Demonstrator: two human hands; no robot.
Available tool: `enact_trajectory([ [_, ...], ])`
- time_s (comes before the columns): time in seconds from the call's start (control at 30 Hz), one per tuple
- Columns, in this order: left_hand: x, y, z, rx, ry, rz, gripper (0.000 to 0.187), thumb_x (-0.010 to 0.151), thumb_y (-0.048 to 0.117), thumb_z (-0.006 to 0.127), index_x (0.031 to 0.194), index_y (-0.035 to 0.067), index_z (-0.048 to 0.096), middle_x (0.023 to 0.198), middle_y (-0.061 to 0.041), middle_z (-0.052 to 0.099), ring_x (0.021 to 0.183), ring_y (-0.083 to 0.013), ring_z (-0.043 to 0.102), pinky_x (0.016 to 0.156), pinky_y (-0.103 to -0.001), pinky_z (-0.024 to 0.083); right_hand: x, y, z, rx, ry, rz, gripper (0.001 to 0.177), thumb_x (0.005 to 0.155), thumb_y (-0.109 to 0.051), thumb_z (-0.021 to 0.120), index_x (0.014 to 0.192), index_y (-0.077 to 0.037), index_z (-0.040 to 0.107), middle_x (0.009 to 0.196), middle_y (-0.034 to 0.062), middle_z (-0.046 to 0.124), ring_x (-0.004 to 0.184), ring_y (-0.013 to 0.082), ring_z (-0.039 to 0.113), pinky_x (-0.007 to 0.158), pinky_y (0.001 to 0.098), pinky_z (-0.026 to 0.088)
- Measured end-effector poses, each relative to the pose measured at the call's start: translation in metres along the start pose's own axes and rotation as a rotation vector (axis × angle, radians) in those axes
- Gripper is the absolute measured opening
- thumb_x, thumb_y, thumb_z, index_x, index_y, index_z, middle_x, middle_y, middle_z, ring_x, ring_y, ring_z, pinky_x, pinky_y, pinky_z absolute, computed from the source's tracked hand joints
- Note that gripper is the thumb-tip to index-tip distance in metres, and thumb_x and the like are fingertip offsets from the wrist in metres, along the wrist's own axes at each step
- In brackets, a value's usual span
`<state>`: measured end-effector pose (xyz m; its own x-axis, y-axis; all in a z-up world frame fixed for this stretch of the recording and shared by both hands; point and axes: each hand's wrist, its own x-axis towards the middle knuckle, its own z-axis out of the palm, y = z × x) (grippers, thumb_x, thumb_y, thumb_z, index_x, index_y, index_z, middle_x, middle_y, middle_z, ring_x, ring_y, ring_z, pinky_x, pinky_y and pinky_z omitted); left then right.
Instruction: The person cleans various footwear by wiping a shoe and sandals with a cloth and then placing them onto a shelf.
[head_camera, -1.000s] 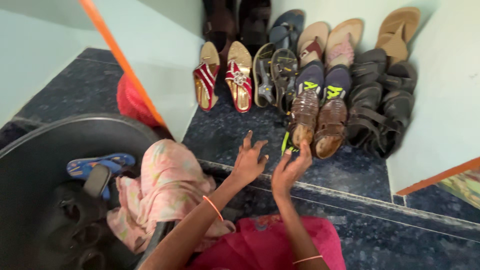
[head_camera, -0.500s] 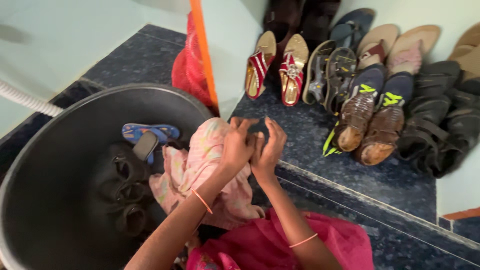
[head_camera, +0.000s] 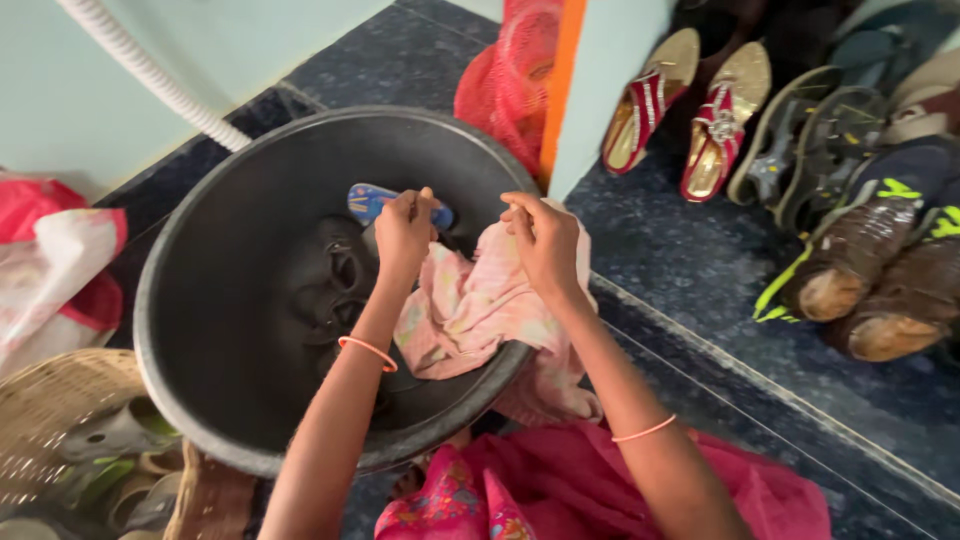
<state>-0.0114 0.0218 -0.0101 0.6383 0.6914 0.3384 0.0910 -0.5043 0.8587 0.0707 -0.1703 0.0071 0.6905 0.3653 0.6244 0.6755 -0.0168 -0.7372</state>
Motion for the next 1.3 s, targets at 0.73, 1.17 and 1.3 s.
enact_trajectory([
  [0.73,0.012,-0.093,-0.132,-0.083,-0.061,-0.614,0.022,0.097,0.026,0.064,0.108,0.010,0.074,0.085,-0.001,0.076,0.061,-0.0090,0.067,0.053,-0.026,0.053,-0.004,0.051,0.178,-0.929,-0.934,0.103,0.060,0.080,-0.063,0.076,0.108,-0.010,0.077,0.112,0.0152,0.075,0.106,0.0313,0.072,0.085,0.0463,0.058],
  [1.17,0.003,-0.118,-0.147,-0.253,0.041,-0.647,0.022,0.099,0.025,0.062,0.111,0.008,0.070,0.086,-0.002,0.074,0.059,-0.0091,0.063,0.049,-0.025,0.048,0.012,0.159,0.164,-0.766,-0.600,0.216,0.028,0.098,-0.032,0.070,0.108,-0.007,0.077,0.110,0.0219,0.075,0.106,0.0412,0.072,0.091,0.0512,0.057],
  [1.3,0.000,-0.118,-0.151,-0.287,0.087,-0.633,0.022,0.099,0.024,0.061,0.112,0.007,0.069,0.088,-0.003,0.075,0.060,-0.0085,0.063,0.049,-0.024,0.050,0.062,0.123,0.132,-0.527,0.158,-0.079,0.030,0.102,-0.028,0.068,0.092,-0.001,0.070,0.087,0.0236,0.071,0.081,0.0446,0.068,0.072,0.0562,0.050],
])
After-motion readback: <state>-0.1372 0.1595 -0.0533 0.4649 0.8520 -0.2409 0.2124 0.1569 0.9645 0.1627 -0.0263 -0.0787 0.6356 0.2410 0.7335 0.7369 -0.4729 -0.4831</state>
